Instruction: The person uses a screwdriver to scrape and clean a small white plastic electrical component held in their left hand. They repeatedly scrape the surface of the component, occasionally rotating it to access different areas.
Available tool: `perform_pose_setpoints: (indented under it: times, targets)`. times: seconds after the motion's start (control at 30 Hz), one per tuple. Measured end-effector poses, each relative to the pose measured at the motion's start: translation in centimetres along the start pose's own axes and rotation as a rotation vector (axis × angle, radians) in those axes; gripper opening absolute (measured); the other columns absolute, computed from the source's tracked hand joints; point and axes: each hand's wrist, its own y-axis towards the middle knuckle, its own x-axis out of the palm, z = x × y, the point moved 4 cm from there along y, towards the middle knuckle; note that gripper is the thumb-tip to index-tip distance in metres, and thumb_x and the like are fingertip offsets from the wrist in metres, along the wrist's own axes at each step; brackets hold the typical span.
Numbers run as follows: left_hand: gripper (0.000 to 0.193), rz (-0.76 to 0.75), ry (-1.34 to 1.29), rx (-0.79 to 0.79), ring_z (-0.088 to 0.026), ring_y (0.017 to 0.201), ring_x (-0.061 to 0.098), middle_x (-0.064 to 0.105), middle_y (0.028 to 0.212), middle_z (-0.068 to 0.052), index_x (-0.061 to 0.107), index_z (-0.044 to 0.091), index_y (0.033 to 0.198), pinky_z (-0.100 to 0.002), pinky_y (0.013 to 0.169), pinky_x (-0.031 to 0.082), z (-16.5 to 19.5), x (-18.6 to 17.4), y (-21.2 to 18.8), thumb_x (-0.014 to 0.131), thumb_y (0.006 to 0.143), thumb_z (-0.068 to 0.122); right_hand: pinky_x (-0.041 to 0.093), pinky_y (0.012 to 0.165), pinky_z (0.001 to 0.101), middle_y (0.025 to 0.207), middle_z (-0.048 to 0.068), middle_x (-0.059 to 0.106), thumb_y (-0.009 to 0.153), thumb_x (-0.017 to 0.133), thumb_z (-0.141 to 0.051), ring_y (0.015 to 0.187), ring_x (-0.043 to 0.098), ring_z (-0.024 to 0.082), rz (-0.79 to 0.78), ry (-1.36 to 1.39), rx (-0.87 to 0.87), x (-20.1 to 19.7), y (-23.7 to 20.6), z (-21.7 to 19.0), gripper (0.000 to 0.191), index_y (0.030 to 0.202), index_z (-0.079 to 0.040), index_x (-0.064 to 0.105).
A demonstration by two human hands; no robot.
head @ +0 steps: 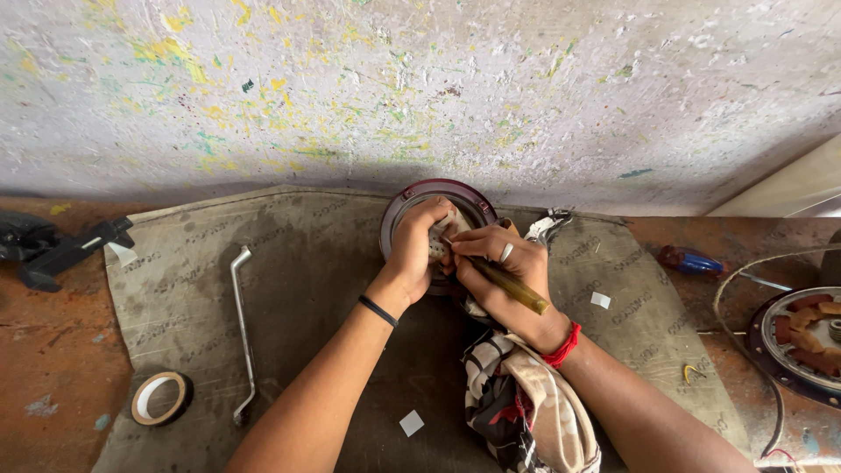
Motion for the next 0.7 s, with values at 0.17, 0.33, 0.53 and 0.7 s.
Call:
perform_pose_setpoints:
  times: [0.17, 0.33, 0.53, 0.7]
  targets:
    - [0.025, -0.009, -0.004, -0.014, -0.015, 0.053, 0.054, 0.059, 0.071, -0.002, 0.058, 0.013, 0.081, -0.029, 0.042, 0.039, 0.16, 0.24, -0.12, 0.052, 0.1, 0.029, 0.06, 0.081, 0.032, 0.102, 0.014, 0.076, 0.082, 0.074, 0.005, 0.091, 0.077, 0.024, 0.017, -0.018, 0.005, -0.02, 0.05, -0.16, 0.016, 0.097, 0.0, 0.072]
    - [0.023, 0.0, -0.001, -0.02, -0.014, 0.053, 0.054, 0.057, 0.07, 0.0, 0.057, 0.014, 0.082, -0.029, 0.042, 0.039, 0.07, 0.16, -0.04, 0.052, 0.099, 0.029, 0.06, 0.08, 0.0318, 0.1, 0.014, 0.076, 0.083, 0.075, 0.005, 0.089, 0.077, 0.023, 0.007, 0.009, 0.018, -0.02, 0.21, -0.25, 0.014, 0.096, 0.001, 0.072]
    - [0.023, -0.001, -0.002, -0.004, -0.013, 0.054, 0.053, 0.057, 0.071, 0.0, 0.057, 0.014, 0.082, -0.028, 0.044, 0.04, -0.08, -0.09, 0.08, 0.053, 0.1, 0.028, 0.06, 0.081, 0.032, 0.1, 0.014, 0.076, 0.082, 0.074, 0.005, 0.09, 0.077, 0.024, -0.005, 0.001, 0.029, -0.01, 0.23, -0.36, 0.014, 0.096, 0.001, 0.072]
    - [0.024, 0.0, -0.019, -0.02, -0.013, 0.054, 0.053, 0.057, 0.07, 0.0, 0.057, 0.014, 0.082, -0.028, 0.043, 0.04, -0.03, -0.15, 0.08, 0.053, 0.1, 0.028, 0.06, 0.082, 0.0321, 0.101, 0.014, 0.076, 0.083, 0.073, 0.005, 0.092, 0.077, 0.024, -0.004, 0.02, 0.036, 0.02, 0.23, -0.34, 0.015, 0.097, 0.001, 0.072]
